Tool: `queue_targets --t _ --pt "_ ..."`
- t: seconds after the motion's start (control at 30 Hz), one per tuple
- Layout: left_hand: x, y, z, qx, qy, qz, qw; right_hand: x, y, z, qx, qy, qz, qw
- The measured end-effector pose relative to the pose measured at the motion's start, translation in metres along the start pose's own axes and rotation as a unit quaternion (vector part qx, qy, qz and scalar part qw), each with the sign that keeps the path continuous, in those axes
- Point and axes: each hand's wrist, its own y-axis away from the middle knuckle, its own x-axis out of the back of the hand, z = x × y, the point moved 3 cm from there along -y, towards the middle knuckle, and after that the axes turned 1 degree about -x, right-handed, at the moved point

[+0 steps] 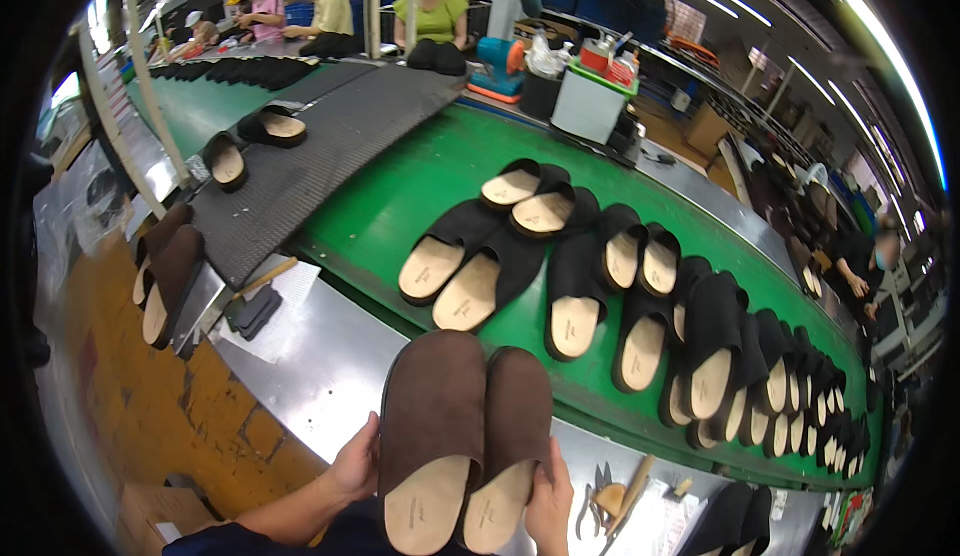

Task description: The person picks up pairs of black and brown slippers from a green conveyor belt, wipes the uppers with a small wooden block, and places them back on the belt. The person repeats this process for multiple pairs, handling them one at a time.

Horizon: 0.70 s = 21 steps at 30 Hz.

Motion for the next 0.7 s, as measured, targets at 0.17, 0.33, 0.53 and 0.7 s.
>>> queue_targets --t 0.17,0.33,0.53,0.7 --pt "-0.011 -0.005 0.008 -0.041 -0.008 0.064 0.997 -0.045 -0.001 -0.039 0.06 -0.072 0.001 0.996" --pt "0.014 -0.032 0.017 -0.062 0.134 0.065 0.987 -0.046 -0.013 -0.005 0.096 0.022 -0.118 0.988" --pt "0.006 -0.146 0.144 -0.212 0.277 -0.009 0.937 -0.005 0.001 0.037 0.069 0.209 0.072 0.973" --pt "-0.001 -0.248 0.391 -0.409 0.403 -0.015 0.818 -0.012 -0.007 0.064 0.064 0.159 0.052 0.984"
